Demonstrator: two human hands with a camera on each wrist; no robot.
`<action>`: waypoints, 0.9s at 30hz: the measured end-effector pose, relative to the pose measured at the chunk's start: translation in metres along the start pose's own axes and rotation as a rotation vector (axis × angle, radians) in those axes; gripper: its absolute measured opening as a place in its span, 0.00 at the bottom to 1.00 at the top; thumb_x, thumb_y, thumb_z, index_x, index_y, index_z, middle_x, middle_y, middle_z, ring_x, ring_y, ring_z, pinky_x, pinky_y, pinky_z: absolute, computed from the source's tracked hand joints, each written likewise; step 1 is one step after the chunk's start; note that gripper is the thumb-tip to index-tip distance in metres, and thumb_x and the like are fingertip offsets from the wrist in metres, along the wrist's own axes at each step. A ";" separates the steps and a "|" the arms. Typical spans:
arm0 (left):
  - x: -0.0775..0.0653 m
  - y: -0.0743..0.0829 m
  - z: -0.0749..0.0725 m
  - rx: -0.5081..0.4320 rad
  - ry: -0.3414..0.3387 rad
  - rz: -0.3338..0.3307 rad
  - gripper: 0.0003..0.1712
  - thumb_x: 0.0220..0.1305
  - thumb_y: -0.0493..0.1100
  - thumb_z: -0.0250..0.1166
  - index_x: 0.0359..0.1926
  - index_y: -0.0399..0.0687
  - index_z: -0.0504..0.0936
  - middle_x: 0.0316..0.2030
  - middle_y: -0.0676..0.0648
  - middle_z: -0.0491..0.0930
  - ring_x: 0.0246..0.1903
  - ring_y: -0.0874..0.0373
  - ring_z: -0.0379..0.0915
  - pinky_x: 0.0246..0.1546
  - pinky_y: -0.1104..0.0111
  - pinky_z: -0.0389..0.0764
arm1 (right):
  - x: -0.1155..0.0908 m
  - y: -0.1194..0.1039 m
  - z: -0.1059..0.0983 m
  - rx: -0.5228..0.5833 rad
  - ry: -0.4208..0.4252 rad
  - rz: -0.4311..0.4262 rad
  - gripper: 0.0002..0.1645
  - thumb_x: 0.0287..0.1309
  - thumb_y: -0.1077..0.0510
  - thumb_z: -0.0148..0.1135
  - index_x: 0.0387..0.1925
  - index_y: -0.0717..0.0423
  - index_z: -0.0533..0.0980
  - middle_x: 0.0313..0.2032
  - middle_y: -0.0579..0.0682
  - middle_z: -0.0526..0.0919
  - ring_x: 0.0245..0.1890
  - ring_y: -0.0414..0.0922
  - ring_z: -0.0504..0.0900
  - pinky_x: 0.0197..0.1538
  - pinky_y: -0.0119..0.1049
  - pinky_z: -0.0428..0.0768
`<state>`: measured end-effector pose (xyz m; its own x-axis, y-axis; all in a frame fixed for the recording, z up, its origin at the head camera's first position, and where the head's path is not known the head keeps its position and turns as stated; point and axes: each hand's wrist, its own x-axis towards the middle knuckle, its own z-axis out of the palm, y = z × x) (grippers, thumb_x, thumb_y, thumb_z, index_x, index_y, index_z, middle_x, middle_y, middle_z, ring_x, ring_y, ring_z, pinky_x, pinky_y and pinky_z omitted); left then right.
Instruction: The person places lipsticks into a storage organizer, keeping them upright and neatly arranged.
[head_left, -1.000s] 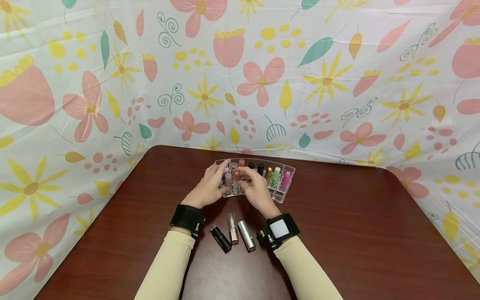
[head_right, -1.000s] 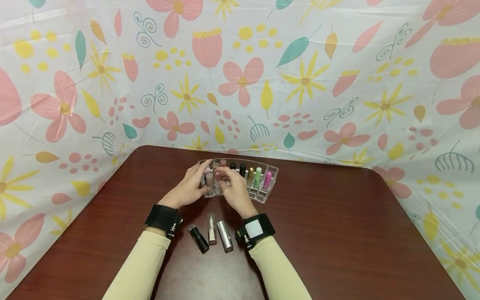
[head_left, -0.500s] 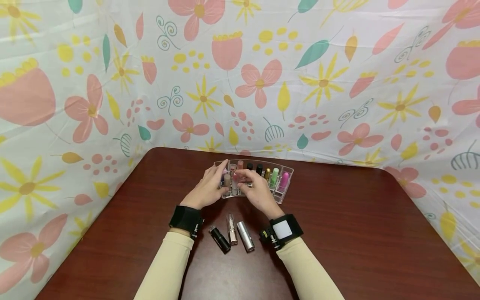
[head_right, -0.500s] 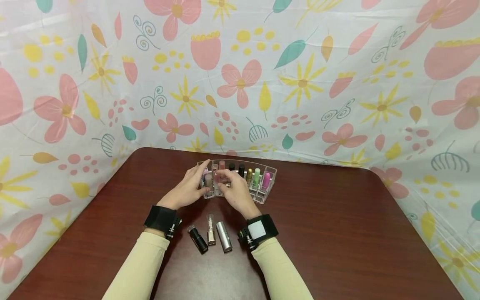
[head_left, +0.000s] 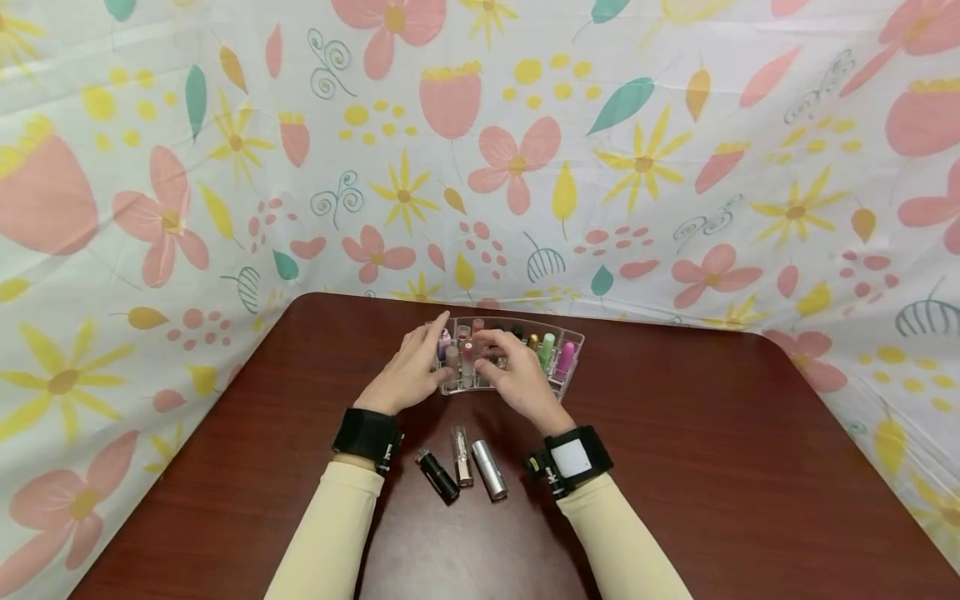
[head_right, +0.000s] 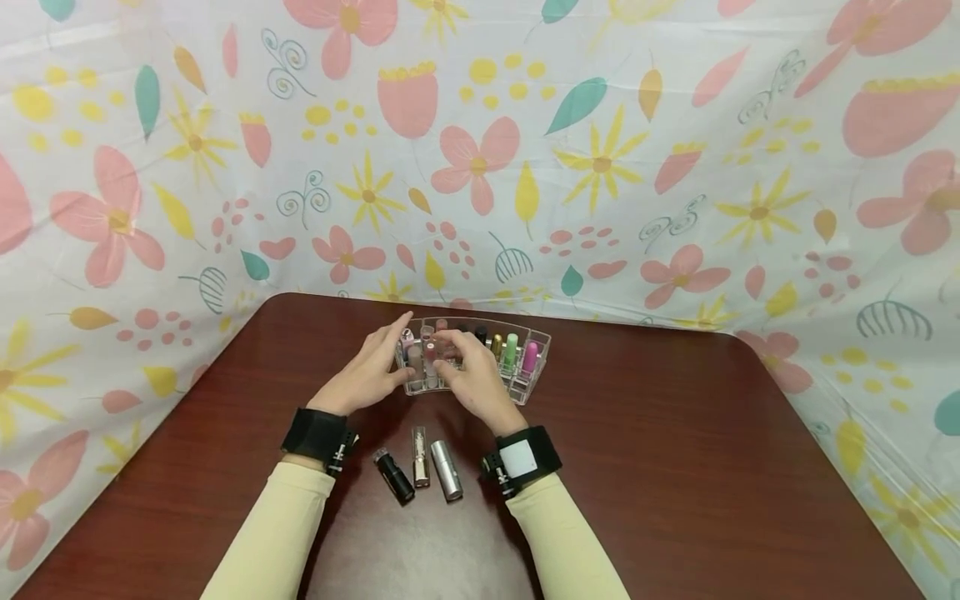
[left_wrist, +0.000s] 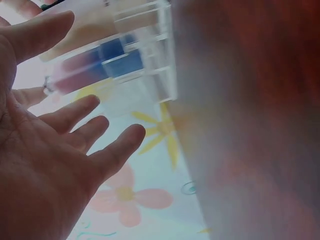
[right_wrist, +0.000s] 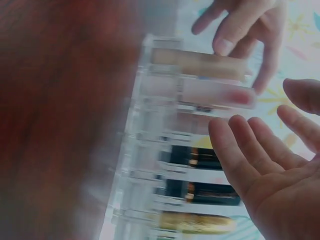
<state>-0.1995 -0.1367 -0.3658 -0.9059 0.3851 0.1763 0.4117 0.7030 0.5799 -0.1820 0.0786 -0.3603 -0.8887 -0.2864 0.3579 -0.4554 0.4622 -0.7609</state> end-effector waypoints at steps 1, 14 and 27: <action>0.000 0.002 -0.003 0.009 0.012 0.004 0.53 0.73 0.45 0.63 0.82 0.65 0.35 0.79 0.38 0.49 0.80 0.42 0.42 0.69 0.41 0.66 | 0.000 -0.004 -0.003 0.008 0.002 -0.012 0.24 0.68 0.62 0.63 0.65 0.55 0.74 0.60 0.57 0.79 0.58 0.59 0.81 0.55 0.52 0.83; -0.034 0.095 -0.048 0.357 0.352 0.390 0.32 0.70 0.45 0.65 0.72 0.50 0.69 0.67 0.43 0.72 0.41 0.54 0.82 0.39 0.62 0.83 | -0.032 -0.066 -0.057 -0.089 0.033 -0.127 0.28 0.68 0.60 0.64 0.68 0.52 0.71 0.59 0.56 0.81 0.52 0.52 0.85 0.48 0.46 0.85; -0.071 0.127 -0.060 0.482 0.297 0.450 0.29 0.67 0.49 0.69 0.67 0.51 0.75 0.60 0.48 0.78 0.46 0.55 0.81 0.41 0.60 0.83 | -0.078 -0.093 -0.091 -0.292 0.018 -0.067 0.39 0.65 0.57 0.68 0.73 0.49 0.62 0.60 0.51 0.78 0.47 0.44 0.87 0.43 0.41 0.85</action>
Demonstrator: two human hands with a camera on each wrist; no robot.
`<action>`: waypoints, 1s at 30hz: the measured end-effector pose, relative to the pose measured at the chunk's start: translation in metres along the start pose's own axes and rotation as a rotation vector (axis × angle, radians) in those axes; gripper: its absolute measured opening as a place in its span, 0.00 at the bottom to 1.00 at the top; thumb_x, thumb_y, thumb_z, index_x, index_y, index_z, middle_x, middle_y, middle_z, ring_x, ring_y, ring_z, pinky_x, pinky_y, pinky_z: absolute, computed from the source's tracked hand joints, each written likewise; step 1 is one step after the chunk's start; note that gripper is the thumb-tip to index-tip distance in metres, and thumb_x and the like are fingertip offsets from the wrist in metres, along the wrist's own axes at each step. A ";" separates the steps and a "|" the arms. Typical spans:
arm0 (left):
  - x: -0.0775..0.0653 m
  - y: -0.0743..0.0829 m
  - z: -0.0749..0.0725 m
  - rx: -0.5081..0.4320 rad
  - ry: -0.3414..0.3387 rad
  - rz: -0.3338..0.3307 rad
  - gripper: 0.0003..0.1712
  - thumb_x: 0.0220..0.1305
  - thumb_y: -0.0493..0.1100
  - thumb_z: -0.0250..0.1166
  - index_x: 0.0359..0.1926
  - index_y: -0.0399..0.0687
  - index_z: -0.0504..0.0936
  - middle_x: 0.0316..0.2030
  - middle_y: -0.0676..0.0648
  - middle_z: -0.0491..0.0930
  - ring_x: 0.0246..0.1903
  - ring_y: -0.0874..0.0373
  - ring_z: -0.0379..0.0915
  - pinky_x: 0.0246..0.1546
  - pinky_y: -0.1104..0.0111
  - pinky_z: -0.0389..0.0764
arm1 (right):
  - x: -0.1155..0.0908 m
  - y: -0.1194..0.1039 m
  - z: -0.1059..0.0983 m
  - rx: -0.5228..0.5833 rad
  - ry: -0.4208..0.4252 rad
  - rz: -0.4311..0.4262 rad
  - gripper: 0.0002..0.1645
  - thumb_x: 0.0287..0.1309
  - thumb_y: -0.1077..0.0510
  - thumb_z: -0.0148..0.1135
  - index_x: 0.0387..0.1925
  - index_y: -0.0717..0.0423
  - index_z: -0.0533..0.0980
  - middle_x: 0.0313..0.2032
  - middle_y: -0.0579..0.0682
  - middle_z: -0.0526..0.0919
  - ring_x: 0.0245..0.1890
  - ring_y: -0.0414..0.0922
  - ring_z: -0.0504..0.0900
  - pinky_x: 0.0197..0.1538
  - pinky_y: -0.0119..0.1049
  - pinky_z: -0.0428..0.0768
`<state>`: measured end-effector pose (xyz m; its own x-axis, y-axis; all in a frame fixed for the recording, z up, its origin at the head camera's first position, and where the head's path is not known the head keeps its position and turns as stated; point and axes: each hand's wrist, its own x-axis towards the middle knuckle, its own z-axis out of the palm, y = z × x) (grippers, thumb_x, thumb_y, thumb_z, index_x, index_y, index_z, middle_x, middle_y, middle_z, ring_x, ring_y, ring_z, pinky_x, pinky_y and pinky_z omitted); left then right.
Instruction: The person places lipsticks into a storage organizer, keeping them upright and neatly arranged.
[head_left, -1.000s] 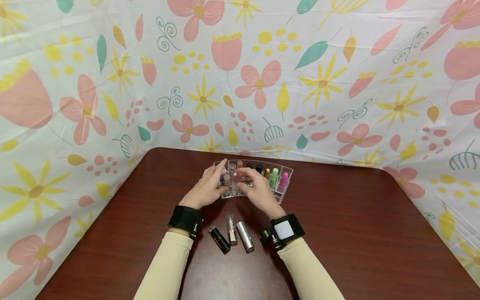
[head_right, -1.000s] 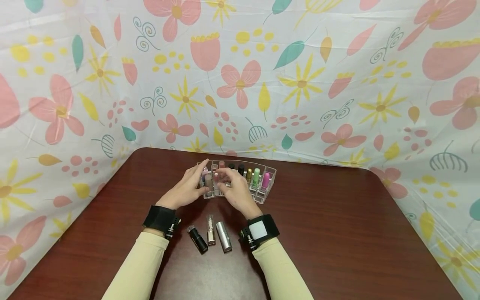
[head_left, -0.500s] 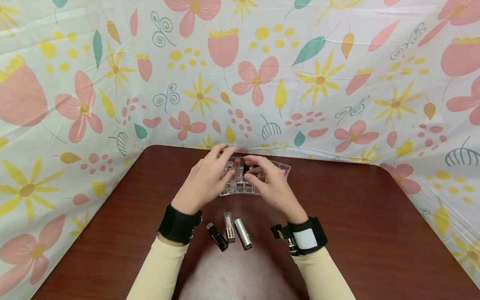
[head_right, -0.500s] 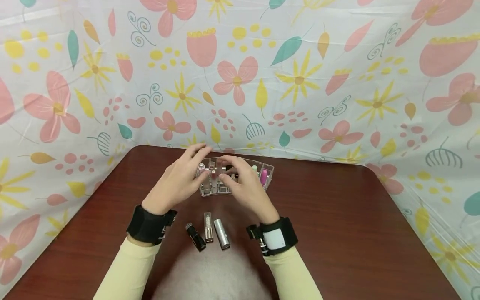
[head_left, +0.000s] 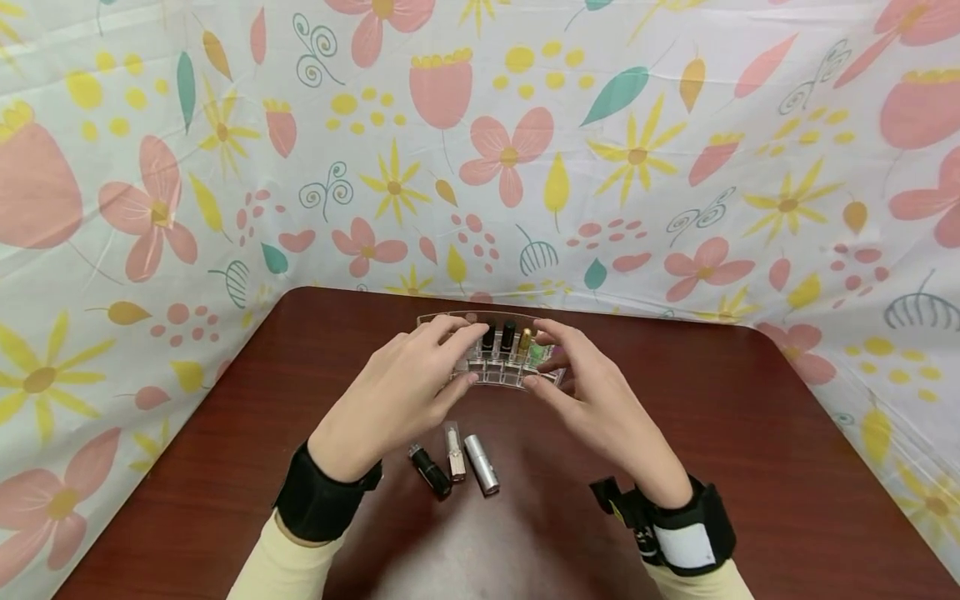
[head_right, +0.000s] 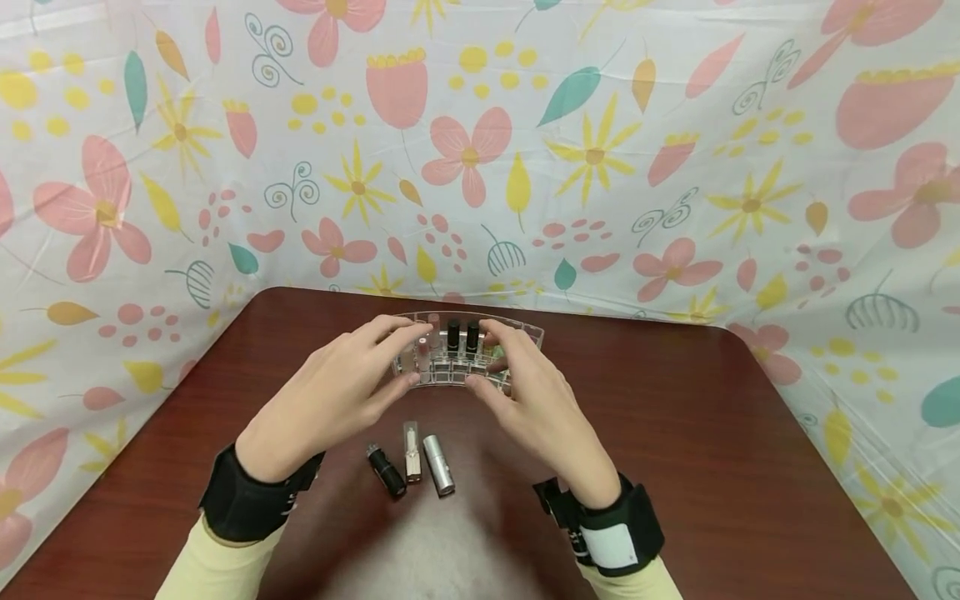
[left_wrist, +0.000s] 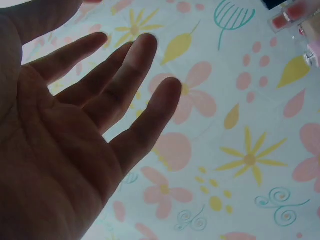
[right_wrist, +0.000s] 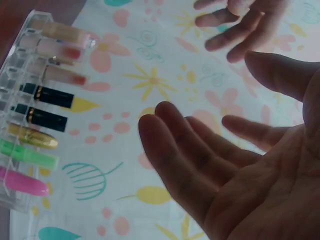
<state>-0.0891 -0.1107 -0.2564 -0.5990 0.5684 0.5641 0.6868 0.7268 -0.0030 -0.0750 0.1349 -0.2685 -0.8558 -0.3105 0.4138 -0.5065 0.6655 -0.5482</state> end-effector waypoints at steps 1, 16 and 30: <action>-0.001 0.000 -0.002 -0.002 -0.006 -0.002 0.29 0.67 0.49 0.69 0.67 0.51 0.75 0.60 0.49 0.78 0.47 0.55 0.81 0.42 0.60 0.83 | -0.001 -0.002 0.000 -0.004 -0.001 0.003 0.40 0.65 0.56 0.68 0.74 0.49 0.62 0.60 0.51 0.78 0.47 0.45 0.87 0.42 0.41 0.85; -0.001 0.001 0.019 -0.103 -0.255 -0.046 0.22 0.69 0.45 0.66 0.62 0.49 0.77 0.46 0.49 0.78 0.28 0.59 0.74 0.30 0.66 0.80 | -0.002 -0.014 0.037 -0.080 -0.162 0.173 0.44 0.61 0.49 0.72 0.69 0.59 0.58 0.61 0.61 0.76 0.45 0.52 0.84 0.47 0.51 0.83; -0.001 0.006 0.083 -0.251 -0.636 -0.180 0.03 0.68 0.36 0.64 0.38 0.48 0.83 0.32 0.49 0.79 0.28 0.60 0.71 0.28 0.69 0.73 | -0.007 0.004 0.105 -0.186 -0.401 0.321 0.41 0.51 0.45 0.77 0.53 0.57 0.61 0.38 0.53 0.80 0.28 0.54 0.80 0.26 0.46 0.74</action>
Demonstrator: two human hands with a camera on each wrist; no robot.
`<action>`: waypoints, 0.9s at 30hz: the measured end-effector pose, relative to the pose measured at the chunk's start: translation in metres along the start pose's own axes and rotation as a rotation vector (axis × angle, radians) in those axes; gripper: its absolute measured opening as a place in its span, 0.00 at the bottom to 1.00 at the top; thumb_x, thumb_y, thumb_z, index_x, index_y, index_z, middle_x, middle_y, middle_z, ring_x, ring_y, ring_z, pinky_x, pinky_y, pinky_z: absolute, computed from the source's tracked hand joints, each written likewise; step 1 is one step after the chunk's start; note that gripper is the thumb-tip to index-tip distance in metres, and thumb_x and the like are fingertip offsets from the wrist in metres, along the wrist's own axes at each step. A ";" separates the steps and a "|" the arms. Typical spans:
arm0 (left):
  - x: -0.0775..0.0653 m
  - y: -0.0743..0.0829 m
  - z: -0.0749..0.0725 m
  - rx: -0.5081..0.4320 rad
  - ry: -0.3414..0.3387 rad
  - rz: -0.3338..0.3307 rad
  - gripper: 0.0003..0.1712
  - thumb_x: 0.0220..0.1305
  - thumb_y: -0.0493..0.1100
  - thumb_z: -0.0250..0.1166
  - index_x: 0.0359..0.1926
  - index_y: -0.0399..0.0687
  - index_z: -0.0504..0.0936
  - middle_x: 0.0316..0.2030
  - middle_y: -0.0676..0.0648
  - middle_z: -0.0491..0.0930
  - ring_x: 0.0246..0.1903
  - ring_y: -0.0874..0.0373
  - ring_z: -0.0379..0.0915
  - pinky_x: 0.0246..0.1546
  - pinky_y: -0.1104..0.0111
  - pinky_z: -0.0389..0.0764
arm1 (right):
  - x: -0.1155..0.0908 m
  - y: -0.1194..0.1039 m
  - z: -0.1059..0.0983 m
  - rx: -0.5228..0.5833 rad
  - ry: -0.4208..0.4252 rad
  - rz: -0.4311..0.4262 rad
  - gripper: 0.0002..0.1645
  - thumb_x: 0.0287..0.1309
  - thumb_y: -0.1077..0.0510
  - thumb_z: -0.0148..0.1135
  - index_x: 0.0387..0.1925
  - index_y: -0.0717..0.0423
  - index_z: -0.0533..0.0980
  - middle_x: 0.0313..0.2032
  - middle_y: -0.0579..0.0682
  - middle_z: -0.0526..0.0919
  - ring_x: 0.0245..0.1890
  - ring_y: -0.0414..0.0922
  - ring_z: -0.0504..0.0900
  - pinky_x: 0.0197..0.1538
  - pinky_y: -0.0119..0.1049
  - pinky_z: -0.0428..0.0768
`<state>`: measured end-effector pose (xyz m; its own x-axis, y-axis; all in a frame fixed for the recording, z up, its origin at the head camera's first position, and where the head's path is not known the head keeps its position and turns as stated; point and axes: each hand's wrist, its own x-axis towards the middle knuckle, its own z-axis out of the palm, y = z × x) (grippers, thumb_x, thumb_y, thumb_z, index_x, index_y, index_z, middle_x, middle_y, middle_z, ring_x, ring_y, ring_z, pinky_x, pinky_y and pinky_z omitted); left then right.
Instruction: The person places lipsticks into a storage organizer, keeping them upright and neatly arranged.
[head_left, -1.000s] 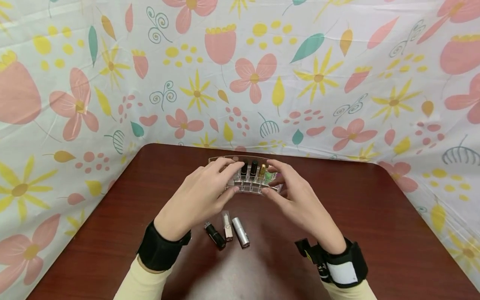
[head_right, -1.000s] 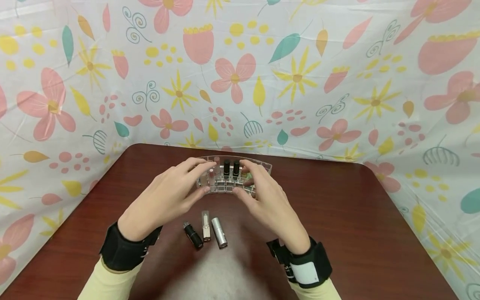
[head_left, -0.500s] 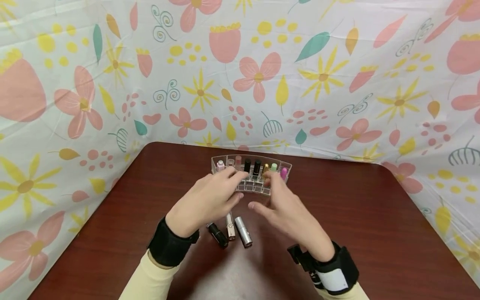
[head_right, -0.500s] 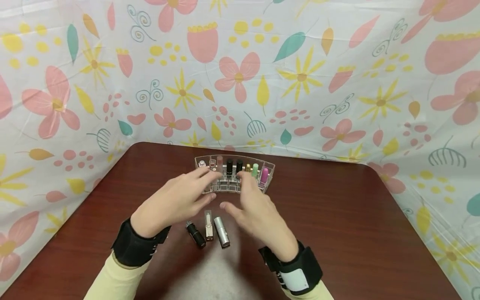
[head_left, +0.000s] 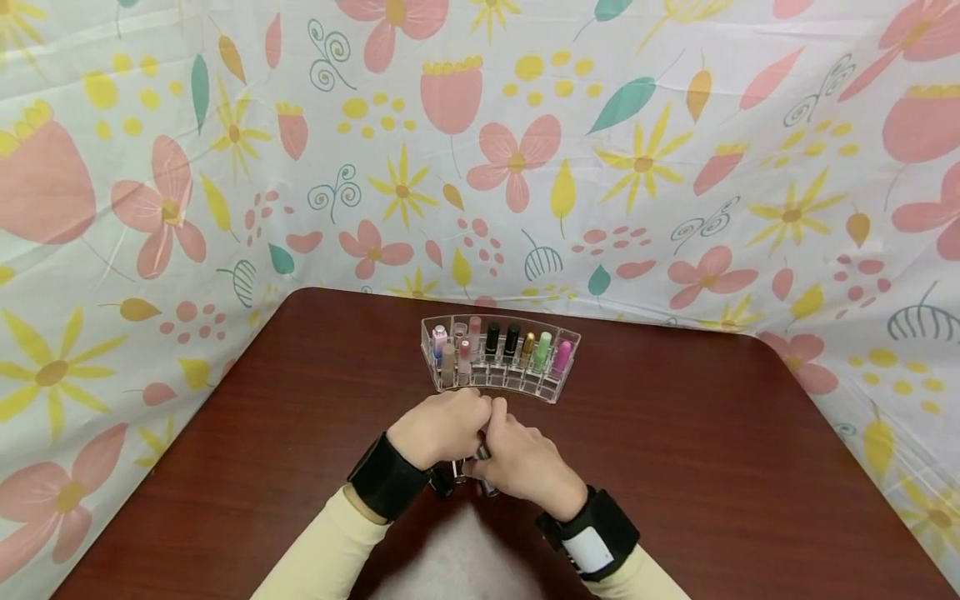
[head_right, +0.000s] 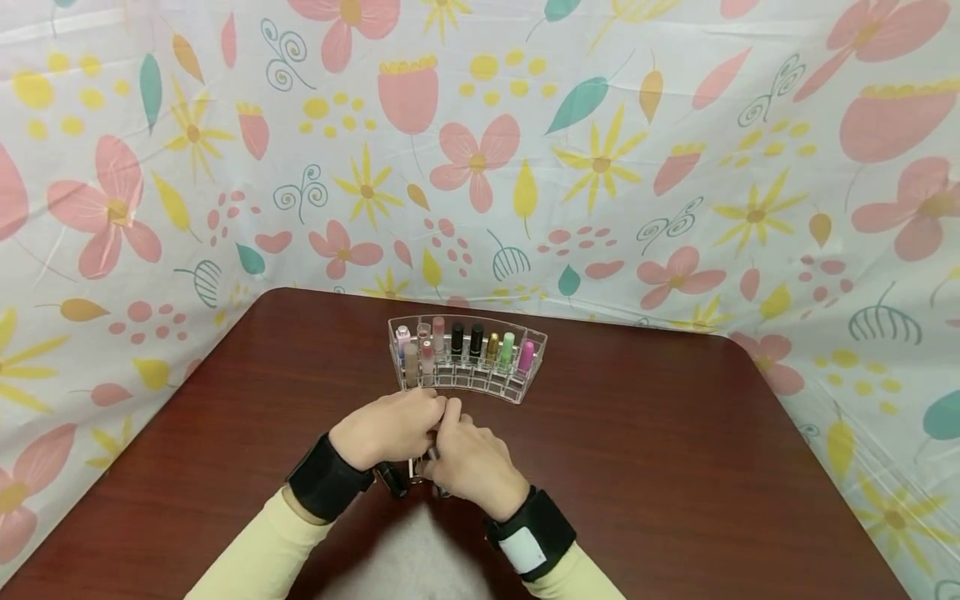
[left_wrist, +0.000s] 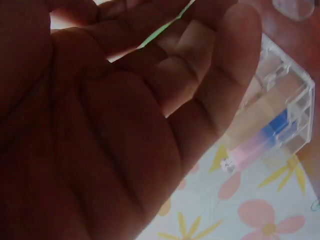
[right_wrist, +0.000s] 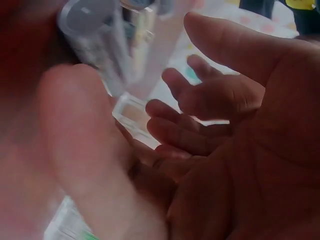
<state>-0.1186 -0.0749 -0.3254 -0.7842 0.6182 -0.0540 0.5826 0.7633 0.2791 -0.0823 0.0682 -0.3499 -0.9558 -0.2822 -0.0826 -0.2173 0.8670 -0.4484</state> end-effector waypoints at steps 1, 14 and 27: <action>0.001 0.000 0.002 -0.003 -0.007 -0.005 0.04 0.68 0.35 0.64 0.36 0.48 0.83 0.31 0.49 0.79 0.28 0.61 0.71 0.28 0.69 0.73 | 0.001 0.000 0.002 0.001 -0.006 -0.003 0.41 0.50 0.45 0.78 0.53 0.58 0.61 0.37 0.52 0.80 0.27 0.53 0.80 0.27 0.46 0.74; 0.011 -0.002 0.020 0.049 -0.036 -0.034 0.10 0.64 0.34 0.65 0.29 0.53 0.83 0.27 0.50 0.79 0.25 0.61 0.72 0.26 0.69 0.73 | 0.007 0.009 0.014 0.076 -0.144 0.052 0.45 0.54 0.59 0.70 0.65 0.67 0.54 0.17 0.49 0.78 0.06 0.48 0.77 0.11 0.40 0.75; 0.015 -0.004 0.026 0.082 -0.095 -0.054 0.13 0.66 0.35 0.64 0.24 0.51 0.77 0.21 0.52 0.71 0.20 0.60 0.65 0.22 0.70 0.65 | 0.013 0.018 0.010 0.064 -0.166 0.057 0.26 0.59 0.59 0.69 0.50 0.60 0.62 0.22 0.54 0.77 0.08 0.49 0.78 0.15 0.40 0.77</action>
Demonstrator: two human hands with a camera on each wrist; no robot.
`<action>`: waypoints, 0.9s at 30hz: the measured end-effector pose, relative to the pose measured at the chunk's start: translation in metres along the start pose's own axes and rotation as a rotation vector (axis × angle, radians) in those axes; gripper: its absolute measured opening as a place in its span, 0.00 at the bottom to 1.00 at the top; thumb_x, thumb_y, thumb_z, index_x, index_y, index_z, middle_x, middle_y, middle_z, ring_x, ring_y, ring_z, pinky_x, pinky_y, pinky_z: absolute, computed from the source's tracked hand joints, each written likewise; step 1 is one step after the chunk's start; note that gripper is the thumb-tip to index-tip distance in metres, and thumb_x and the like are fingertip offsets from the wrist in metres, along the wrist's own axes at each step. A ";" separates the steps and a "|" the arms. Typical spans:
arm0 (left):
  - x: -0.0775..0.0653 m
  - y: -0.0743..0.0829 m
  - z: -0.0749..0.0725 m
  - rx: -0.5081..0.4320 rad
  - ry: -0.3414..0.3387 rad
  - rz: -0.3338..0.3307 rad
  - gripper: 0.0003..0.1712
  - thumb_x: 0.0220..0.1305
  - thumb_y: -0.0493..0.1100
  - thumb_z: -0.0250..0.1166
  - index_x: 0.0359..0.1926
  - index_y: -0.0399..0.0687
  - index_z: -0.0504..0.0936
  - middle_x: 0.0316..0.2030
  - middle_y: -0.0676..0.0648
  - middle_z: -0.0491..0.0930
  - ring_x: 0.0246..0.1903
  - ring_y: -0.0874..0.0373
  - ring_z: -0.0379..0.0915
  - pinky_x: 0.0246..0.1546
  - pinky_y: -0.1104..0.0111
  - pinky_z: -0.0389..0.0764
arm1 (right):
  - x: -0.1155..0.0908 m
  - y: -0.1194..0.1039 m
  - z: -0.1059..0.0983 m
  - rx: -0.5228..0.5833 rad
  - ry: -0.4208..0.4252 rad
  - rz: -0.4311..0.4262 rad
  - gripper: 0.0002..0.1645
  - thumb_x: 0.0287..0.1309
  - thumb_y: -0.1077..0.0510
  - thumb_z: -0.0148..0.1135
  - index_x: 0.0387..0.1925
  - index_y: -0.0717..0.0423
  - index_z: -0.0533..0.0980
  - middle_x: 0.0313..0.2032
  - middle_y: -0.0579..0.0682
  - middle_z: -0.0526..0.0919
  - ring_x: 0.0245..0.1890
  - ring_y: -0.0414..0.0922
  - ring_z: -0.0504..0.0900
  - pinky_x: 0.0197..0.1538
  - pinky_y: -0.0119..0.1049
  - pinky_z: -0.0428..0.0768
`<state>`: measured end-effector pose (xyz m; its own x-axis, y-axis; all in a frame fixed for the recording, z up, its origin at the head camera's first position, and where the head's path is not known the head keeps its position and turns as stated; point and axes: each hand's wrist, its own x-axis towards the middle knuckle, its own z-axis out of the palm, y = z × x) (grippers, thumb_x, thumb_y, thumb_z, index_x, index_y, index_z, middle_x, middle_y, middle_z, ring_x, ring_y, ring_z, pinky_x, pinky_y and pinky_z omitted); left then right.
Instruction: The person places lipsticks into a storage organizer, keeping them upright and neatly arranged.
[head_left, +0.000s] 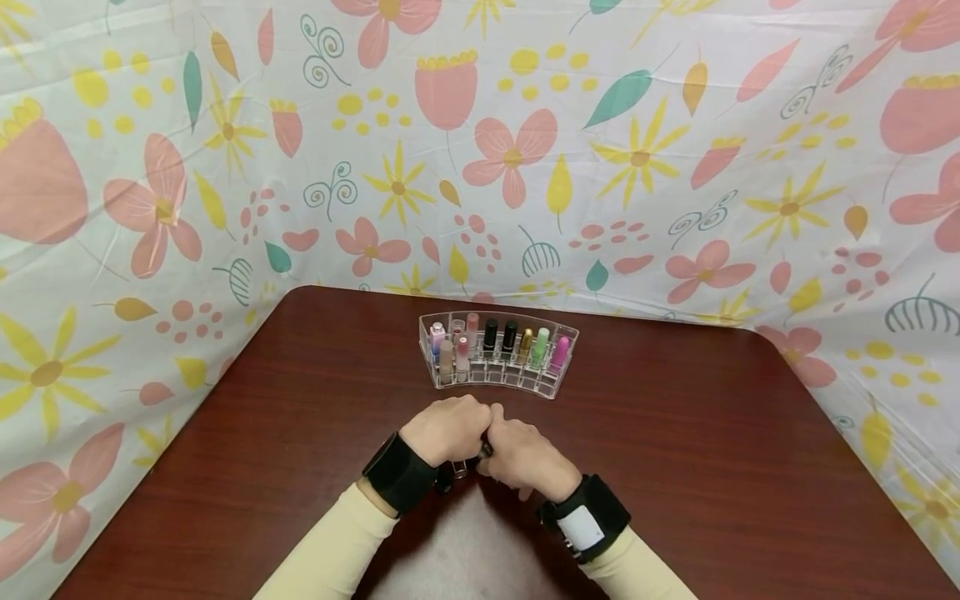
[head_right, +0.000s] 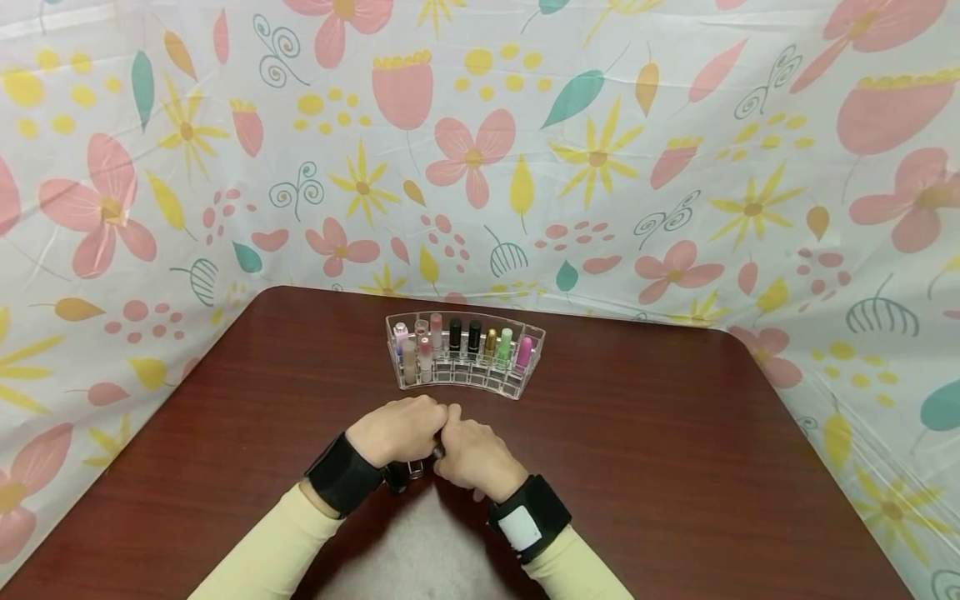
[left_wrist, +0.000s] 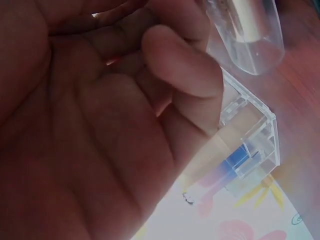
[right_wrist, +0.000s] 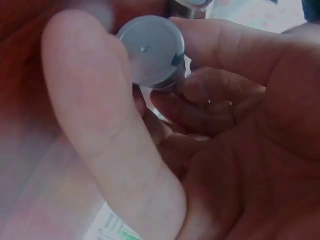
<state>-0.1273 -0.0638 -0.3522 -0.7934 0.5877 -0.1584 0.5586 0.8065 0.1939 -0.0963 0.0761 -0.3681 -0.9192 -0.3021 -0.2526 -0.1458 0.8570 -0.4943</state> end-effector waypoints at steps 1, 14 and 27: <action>0.000 -0.001 0.000 0.006 -0.003 0.005 0.13 0.66 0.35 0.65 0.24 0.51 0.77 0.21 0.52 0.72 0.21 0.60 0.66 0.22 0.69 0.66 | 0.000 0.000 -0.002 -0.026 0.012 -0.004 0.25 0.58 0.58 0.69 0.48 0.59 0.64 0.23 0.53 0.77 0.09 0.49 0.79 0.16 0.40 0.77; -0.045 -0.005 -0.062 -0.012 0.373 0.222 0.03 0.72 0.45 0.63 0.44 0.55 0.81 0.37 0.54 0.76 0.30 0.64 0.70 0.30 0.71 0.74 | -0.041 -0.009 -0.079 -0.088 0.385 -0.222 0.08 0.54 0.54 0.76 0.34 0.42 0.82 0.28 0.40 0.82 0.27 0.38 0.76 0.30 0.36 0.71; -0.106 0.028 -0.108 -0.054 0.908 0.483 0.12 0.68 0.45 0.68 0.50 0.50 0.82 0.39 0.54 0.81 0.37 0.64 0.78 0.50 0.72 0.81 | -0.120 -0.041 -0.117 0.104 0.796 -0.665 0.23 0.46 0.71 0.78 0.44 0.51 0.84 0.42 0.43 0.81 0.38 0.32 0.79 0.40 0.20 0.79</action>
<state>-0.0536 -0.1101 -0.2249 -0.3831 0.5593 0.7351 0.8727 0.4800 0.0895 -0.0229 0.1259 -0.2198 -0.6456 -0.3052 0.7000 -0.7139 0.5666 -0.4115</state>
